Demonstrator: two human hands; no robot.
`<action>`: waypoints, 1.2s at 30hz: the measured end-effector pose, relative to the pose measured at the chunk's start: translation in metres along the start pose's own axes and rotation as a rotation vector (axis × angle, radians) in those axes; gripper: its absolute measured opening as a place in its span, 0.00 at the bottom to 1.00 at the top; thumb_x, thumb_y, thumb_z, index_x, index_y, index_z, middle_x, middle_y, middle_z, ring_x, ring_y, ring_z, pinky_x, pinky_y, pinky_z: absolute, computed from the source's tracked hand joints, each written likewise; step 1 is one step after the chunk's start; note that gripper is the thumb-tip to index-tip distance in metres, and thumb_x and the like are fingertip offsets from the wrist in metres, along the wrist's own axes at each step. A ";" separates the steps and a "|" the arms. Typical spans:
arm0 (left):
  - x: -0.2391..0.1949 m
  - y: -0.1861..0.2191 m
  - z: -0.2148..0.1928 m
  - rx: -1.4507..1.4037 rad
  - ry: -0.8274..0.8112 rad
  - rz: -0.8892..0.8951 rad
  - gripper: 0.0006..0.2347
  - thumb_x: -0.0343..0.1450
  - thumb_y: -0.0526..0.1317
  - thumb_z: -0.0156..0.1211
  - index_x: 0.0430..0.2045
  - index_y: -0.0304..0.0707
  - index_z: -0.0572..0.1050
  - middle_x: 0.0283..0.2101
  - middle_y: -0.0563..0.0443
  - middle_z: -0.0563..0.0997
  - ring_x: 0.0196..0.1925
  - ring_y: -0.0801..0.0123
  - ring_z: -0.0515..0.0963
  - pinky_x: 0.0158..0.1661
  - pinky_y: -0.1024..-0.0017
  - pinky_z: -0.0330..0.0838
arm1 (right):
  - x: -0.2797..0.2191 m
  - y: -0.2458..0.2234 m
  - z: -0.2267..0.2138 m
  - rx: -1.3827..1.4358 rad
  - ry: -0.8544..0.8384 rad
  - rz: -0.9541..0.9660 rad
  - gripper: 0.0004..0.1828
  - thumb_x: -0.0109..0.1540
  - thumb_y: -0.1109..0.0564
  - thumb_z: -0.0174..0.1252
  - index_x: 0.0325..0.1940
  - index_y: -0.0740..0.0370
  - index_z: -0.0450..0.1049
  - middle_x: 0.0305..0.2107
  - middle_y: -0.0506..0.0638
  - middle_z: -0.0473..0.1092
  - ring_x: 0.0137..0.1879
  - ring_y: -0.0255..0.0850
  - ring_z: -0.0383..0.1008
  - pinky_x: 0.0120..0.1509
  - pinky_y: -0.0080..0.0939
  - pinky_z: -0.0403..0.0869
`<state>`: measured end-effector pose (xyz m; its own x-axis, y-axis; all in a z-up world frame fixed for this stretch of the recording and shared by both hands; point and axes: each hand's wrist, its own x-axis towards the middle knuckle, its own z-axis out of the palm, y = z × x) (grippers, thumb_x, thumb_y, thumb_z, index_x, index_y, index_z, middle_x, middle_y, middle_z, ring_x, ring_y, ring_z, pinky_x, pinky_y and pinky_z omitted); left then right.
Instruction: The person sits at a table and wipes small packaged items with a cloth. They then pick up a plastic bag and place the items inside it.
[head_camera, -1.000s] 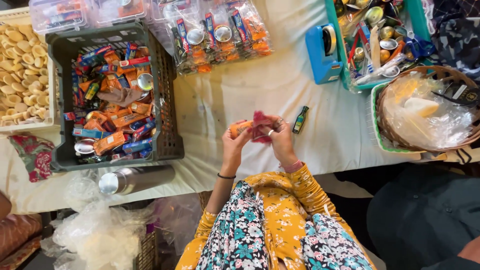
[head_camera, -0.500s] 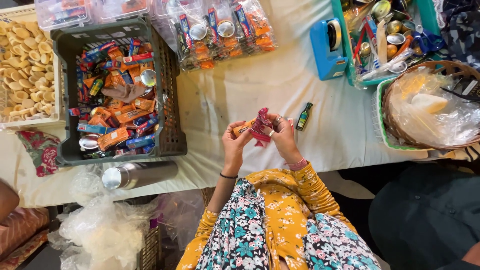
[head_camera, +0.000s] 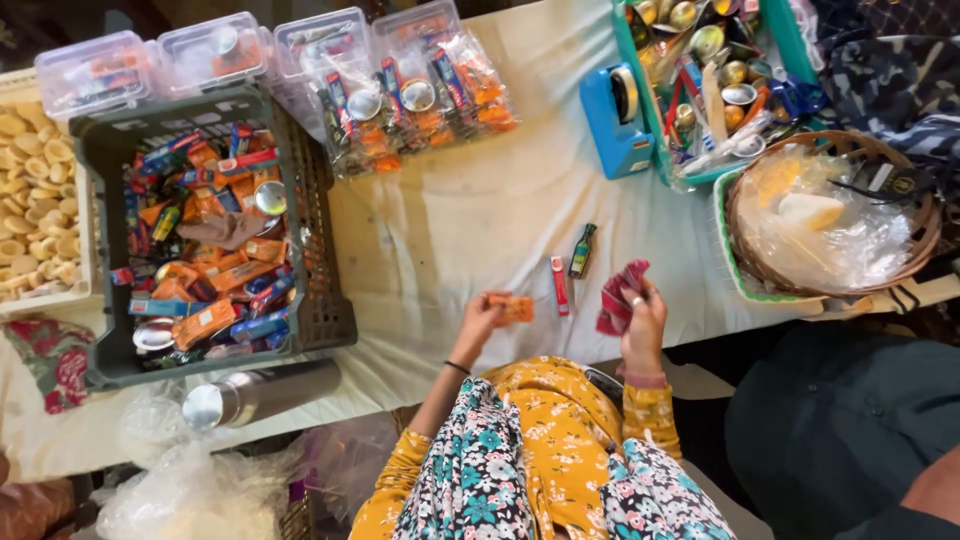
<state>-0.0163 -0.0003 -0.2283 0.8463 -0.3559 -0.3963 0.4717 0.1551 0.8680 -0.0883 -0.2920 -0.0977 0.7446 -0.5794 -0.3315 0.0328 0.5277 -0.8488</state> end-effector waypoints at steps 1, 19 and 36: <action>-0.001 0.008 0.015 0.000 -0.010 0.001 0.14 0.72 0.34 0.55 0.52 0.29 0.75 0.45 0.48 0.82 0.43 0.69 0.83 0.42 0.69 0.81 | -0.002 0.004 -0.008 0.001 0.006 -0.008 0.17 0.62 0.68 0.55 0.56 0.65 0.71 0.43 0.51 0.75 0.46 0.40 0.78 0.51 0.41 0.79; -0.073 -0.034 -0.006 0.138 0.260 -0.167 0.23 0.69 0.44 0.65 0.57 0.37 0.69 0.57 0.50 0.75 0.52 0.70 0.76 0.42 0.74 0.72 | -0.022 0.010 -0.020 -0.004 -0.004 0.069 0.13 0.63 0.67 0.55 0.53 0.63 0.72 0.43 0.49 0.75 0.46 0.37 0.77 0.52 0.40 0.79; -0.074 -0.045 -0.079 -0.627 0.267 -0.452 0.14 0.73 0.43 0.57 0.53 0.44 0.74 0.46 0.51 0.78 0.51 0.64 0.78 0.55 0.51 0.73 | -0.071 -0.017 0.010 -0.078 0.043 0.062 0.12 0.66 0.64 0.56 0.54 0.66 0.70 0.43 0.49 0.74 0.47 0.35 0.77 0.52 0.37 0.79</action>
<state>-0.0800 0.0920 -0.2617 0.5339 -0.2886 -0.7947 0.7656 0.5641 0.3095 -0.1355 -0.2536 -0.0560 0.7145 -0.5738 -0.4003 -0.0658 0.5145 -0.8550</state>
